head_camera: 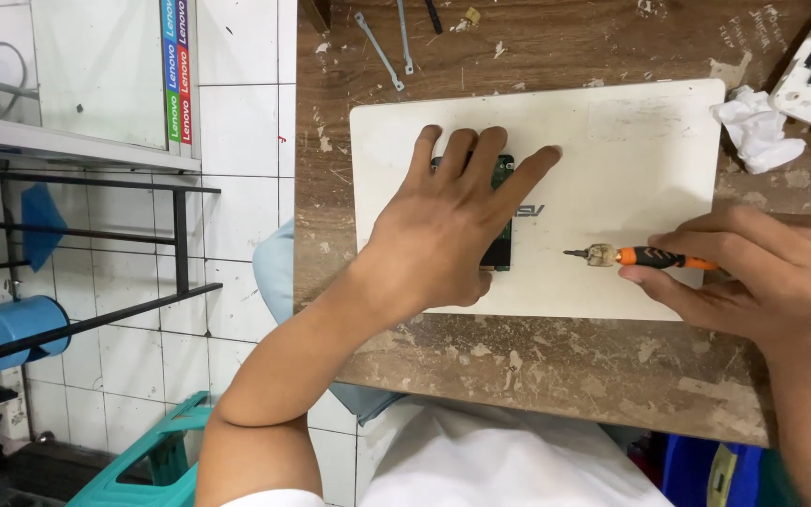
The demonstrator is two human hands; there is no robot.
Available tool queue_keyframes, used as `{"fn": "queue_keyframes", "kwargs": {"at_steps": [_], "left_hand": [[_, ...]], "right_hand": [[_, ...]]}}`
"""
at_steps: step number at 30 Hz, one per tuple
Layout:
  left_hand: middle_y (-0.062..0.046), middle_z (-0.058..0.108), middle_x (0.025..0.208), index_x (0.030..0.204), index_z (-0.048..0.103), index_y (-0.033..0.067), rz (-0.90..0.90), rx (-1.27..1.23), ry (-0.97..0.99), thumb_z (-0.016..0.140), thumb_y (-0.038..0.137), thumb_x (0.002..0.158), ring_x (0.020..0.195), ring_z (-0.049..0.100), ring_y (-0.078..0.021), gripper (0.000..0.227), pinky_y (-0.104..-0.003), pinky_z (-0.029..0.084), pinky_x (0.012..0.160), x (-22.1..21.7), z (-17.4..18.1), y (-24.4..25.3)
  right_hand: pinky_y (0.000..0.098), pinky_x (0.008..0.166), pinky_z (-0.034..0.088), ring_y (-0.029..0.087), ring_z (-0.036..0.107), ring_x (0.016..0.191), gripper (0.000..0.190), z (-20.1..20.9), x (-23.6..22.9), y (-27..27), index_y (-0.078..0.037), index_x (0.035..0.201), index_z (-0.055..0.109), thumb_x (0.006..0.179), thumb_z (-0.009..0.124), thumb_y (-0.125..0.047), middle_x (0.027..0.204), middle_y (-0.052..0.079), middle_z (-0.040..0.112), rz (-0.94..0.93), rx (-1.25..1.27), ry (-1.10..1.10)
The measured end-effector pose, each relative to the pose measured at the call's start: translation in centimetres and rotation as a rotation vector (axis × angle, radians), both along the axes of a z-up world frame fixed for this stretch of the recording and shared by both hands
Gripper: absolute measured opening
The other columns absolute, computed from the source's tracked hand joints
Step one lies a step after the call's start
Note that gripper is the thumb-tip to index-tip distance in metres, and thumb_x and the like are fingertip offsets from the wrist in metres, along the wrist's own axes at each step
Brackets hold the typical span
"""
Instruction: The person uses a screwdriver to remove screws from a hard drive placed on a white cutting board. They systematically unscrew fasteners from the drive's casing, placing the screws on the table, and eventually remove a metal bracket from the device.
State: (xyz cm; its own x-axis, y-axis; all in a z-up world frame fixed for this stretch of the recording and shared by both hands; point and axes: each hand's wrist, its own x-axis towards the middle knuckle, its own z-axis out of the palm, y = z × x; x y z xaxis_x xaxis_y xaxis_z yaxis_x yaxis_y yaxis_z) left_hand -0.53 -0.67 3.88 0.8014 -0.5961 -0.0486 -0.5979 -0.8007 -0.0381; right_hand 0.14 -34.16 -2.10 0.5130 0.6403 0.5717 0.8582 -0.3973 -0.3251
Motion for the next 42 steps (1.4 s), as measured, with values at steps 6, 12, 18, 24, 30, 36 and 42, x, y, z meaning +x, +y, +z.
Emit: {"fn": "queue_keyframes", "kwargs": {"at_steps": [6, 12, 18, 24, 30, 36, 42], "left_hand": [[-0.017, 0.059, 0.126, 0.166, 0.040, 0.0172, -0.022, -0.033, -0.014, 0.092, 0.046, 0.054, 0.119, 0.060, -0.0351, 0.127, -0.055, 0.038, 0.118, 0.2, 0.2, -0.2], [-0.019, 0.062, 0.127, 0.165, 0.039, 0.0186, -0.041, -0.026, -0.019, 0.095, 0.055, 0.049, 0.116, 0.064, -0.0367, 0.134, -0.054, 0.039, 0.118, 0.6, 0.5, 0.0], [-0.016, 0.063, 0.118, 0.160, 0.042, 0.0143, -0.035, -0.101, 0.038, 0.099, 0.056, 0.054, 0.104, 0.064, -0.0332, 0.127, -0.047, 0.041, 0.111, 1.1, 2.1, 0.3], [-0.022, 0.066, 0.118, 0.158, 0.029, 0.0109, -0.029, -0.365, 0.342, 0.101, 0.046, 0.072, 0.103, 0.062, -0.0428, 0.118, -0.055, 0.040, 0.113, 2.0, 4.2, 1.3], [-0.015, 0.057, 0.150, 0.153, 0.032, 0.0059, -0.092, -0.664, 0.420, 0.097, 0.049, 0.077, 0.134, 0.062, -0.0384, 0.109, -0.055, 0.039, 0.126, 2.8, 3.9, 2.6], [-0.018, 0.056, 0.145, 0.150, 0.039, -0.0019, -0.225, -0.919, 0.343, 0.100, 0.047, 0.087, 0.137, 0.063, -0.0364, 0.100, -0.046, 0.053, 0.123, 3.1, 2.1, 2.6], [-0.020, 0.057, 0.147, 0.145, 0.041, 0.0036, -0.215, -1.056, 0.327, 0.107, 0.043, 0.078, 0.139, 0.063, -0.0348, 0.102, -0.045, 0.061, 0.120, 3.3, 0.1, 1.8]], "right_hand": [[0.0381, 0.056, 0.056, 0.026, 0.073, 0.069, 0.043, 0.3, -0.3, 0.0, 0.005, 0.093, 0.082, 0.092, 0.101, -0.033, 0.088, 0.021, 0.079, -0.040, -0.043, 0.021], [0.0365, 0.057, 0.055, 0.025, 0.072, 0.069, 0.043, 0.1, -0.1, 0.0, 0.006, 0.094, 0.082, 0.091, 0.103, -0.031, 0.086, 0.021, 0.078, -0.018, -0.025, 0.028], [0.0332, 0.052, 0.051, 0.019, 0.063, 0.056, 0.041, 0.0, -0.3, 0.1, 0.004, 0.091, 0.081, 0.090, 0.104, -0.030, 0.085, 0.020, 0.078, -0.030, -0.003, 0.040], [0.0411, 0.061, 0.059, 0.030, 0.075, 0.073, 0.044, 0.2, -0.2, -0.3, 0.007, 0.097, 0.084, 0.090, 0.104, -0.032, 0.092, 0.025, 0.080, -0.057, -0.060, 0.015], [0.0443, 0.072, 0.048, 0.035, 0.066, 0.080, 0.039, 0.4, -0.6, 0.2, 0.015, 0.104, 0.079, 0.113, 0.097, -0.019, 0.094, 0.026, 0.075, -0.333, 0.013, 0.122], [0.0449, 0.080, 0.045, 0.034, 0.058, 0.090, 0.036, -0.9, -0.1, -1.5, 0.016, 0.114, 0.071, 0.132, 0.096, -0.002, 0.102, 0.025, 0.065, -0.520, 0.039, 0.233], [0.0384, 0.090, 0.042, 0.029, 0.051, 0.103, 0.018, 1.6, -0.3, -1.1, 0.018, 0.144, 0.060, 0.144, 0.073, 0.007, 0.131, 0.026, 0.053, -0.657, 0.137, 0.453]]}}
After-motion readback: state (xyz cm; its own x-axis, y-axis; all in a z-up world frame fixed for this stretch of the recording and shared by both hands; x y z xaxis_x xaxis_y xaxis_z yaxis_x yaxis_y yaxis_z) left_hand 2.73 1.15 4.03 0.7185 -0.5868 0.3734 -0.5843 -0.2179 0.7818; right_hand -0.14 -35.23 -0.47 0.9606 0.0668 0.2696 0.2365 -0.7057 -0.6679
